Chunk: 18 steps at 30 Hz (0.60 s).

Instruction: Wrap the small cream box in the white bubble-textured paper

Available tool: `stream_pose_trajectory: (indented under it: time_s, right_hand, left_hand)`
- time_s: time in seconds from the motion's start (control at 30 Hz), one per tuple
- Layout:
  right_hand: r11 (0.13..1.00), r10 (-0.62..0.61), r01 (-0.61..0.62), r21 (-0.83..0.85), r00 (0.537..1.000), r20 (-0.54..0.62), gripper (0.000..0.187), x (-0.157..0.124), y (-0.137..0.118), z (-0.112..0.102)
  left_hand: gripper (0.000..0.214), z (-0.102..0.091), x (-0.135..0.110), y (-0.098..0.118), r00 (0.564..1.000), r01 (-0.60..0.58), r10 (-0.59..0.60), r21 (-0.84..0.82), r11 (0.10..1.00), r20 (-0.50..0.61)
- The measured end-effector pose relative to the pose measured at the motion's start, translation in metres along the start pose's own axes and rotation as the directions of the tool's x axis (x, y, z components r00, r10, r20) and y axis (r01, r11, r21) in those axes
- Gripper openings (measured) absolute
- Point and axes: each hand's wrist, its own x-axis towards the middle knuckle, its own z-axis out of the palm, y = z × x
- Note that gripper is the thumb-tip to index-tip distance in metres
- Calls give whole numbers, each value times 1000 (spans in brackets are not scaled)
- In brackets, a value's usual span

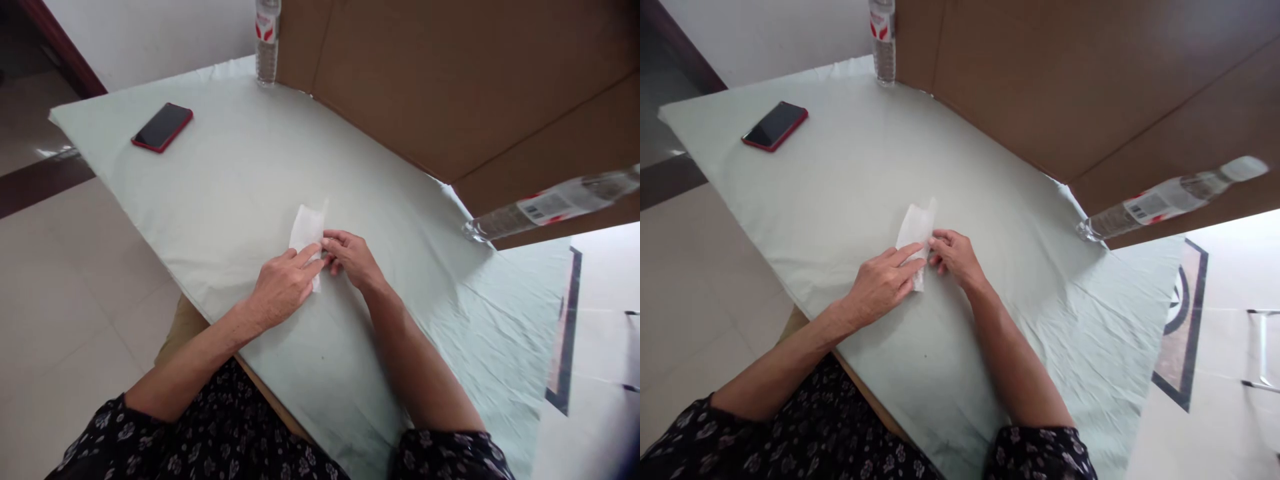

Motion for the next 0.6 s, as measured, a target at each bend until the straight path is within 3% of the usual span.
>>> stream_pose_trajectory:
  time_s: [0.2,0.33,0.6]
  right_hand:
    - [992,23,1,-129,983,183,26,27,-11,3]
    - [983,3,34,-181,979,202,23,33,-13,4]
    - [955,-295,288,74,949,113,30,14,-5,16]
  left_hand:
    - [27,4,-1,-2,1000,-6,5,-33,999,-18]
    - [28,9,-3,-4,998,45,-49,-118,992,-28]
    - [26,13,-6,-4,975,196,-222,-369,908,-28]
